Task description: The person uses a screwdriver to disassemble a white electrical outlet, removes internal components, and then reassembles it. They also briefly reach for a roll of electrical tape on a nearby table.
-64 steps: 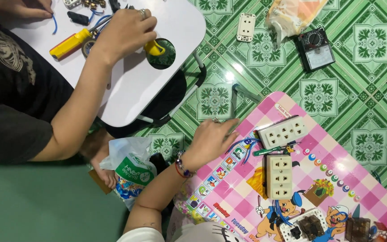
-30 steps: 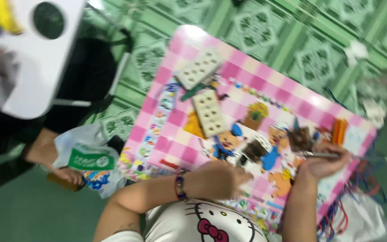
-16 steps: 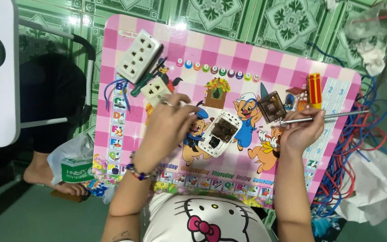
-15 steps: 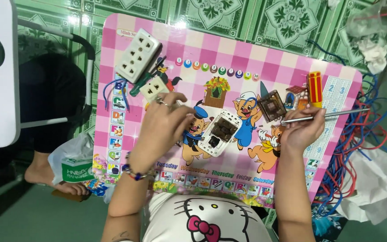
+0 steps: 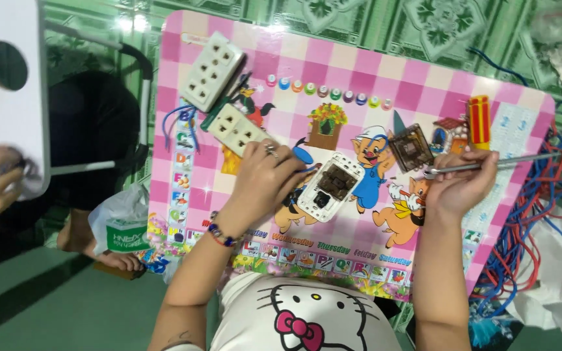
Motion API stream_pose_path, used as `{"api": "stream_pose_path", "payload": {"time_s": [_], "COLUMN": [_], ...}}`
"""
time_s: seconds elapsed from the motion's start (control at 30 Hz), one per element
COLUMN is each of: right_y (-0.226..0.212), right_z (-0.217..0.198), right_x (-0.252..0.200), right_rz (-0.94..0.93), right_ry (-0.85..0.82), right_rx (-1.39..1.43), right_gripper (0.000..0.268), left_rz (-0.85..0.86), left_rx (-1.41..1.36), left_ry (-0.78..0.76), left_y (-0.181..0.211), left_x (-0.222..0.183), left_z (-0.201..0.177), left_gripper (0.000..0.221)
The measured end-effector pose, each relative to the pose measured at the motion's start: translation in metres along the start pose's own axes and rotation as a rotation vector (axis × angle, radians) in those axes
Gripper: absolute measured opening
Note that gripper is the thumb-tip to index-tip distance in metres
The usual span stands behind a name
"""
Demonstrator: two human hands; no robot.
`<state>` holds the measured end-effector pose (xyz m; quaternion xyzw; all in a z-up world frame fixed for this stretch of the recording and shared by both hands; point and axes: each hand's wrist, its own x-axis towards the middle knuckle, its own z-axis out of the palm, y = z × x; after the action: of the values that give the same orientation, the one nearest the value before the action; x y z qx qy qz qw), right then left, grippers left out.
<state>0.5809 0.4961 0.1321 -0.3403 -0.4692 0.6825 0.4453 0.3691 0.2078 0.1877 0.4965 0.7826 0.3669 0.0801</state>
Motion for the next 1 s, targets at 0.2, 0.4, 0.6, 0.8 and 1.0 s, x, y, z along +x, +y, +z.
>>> {"api": "stream_pose_path", "payload": {"time_s": [0.2, 0.4, 0.6, 0.8, 1.0], "right_y": [0.006, 0.006, 0.010, 0.011, 0.016], "right_z": [-0.017, -0.016, -0.030, -0.041, -0.057], "right_x": [0.008, 0.007, 0.011, 0.018, 0.028], "right_rz": [0.089, 0.035, 0.046, 0.086, 0.090], "right_ry": [0.041, 0.009, 0.018, 0.031, 0.063], "right_rx": [0.055, 0.005, 0.046, 0.131, 0.173], "right_gripper": [0.031, 0.033, 0.032, 0.028, 0.027], "left_rz": [-0.010, 0.046, -0.031, -0.357, -0.662], "left_rx": [-0.027, -0.039, 0.020, 0.179, 0.493], "left_ry": [0.126, 0.175, 0.206, 0.510, 0.729], "left_y": [0.001, -0.007, -0.025, -0.095, -0.218], "left_x": [-0.012, -0.026, -0.039, -0.080, -0.180], "left_z": [0.001, -0.008, -0.035, -0.095, -0.161], "left_gripper": [0.025, 0.018, 0.023, 0.036, 0.016]}}
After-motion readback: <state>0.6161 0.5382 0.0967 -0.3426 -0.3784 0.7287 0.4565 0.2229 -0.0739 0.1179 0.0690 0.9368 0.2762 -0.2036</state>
